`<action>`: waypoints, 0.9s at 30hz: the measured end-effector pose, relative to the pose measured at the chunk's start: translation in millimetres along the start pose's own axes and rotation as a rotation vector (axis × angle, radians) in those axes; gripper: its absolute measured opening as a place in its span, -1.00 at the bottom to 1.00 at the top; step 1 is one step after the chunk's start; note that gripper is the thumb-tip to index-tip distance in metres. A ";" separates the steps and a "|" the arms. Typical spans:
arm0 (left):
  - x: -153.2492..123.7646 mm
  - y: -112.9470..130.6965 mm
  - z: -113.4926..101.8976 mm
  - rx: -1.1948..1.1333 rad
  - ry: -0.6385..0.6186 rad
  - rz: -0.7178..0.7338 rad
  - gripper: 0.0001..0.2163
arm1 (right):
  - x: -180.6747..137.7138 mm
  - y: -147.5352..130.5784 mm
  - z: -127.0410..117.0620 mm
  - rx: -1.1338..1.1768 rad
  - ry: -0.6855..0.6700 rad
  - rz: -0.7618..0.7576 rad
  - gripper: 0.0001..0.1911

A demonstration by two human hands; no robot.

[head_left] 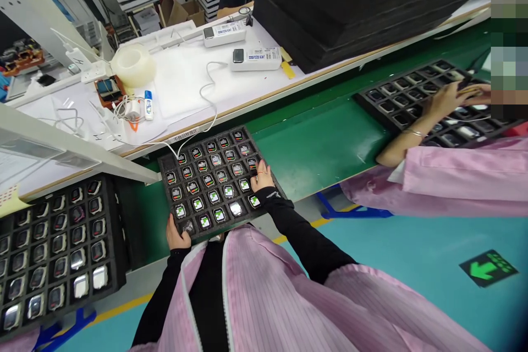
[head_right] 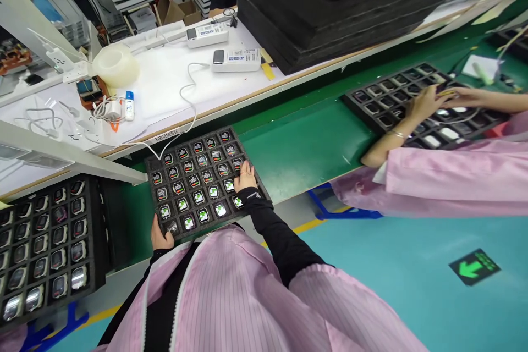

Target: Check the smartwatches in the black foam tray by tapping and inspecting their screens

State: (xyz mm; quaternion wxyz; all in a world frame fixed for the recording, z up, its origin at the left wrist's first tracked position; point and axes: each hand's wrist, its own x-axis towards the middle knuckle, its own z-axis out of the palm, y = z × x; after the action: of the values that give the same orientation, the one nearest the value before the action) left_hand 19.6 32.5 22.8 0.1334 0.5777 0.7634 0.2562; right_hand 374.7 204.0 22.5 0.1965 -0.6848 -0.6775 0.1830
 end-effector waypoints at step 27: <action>-5.0 3.1 0.4 -0.038 0.008 -0.072 -0.19 | -11.6 -61.3 -0.3 0.042 -0.281 -0.393 -0.17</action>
State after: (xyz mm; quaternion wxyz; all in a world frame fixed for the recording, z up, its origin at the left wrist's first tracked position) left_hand 23.8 28.4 23.6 0.1505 0.5462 0.7792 0.2682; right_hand 322.2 192.6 54.3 0.1463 -0.5035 -0.8144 0.2488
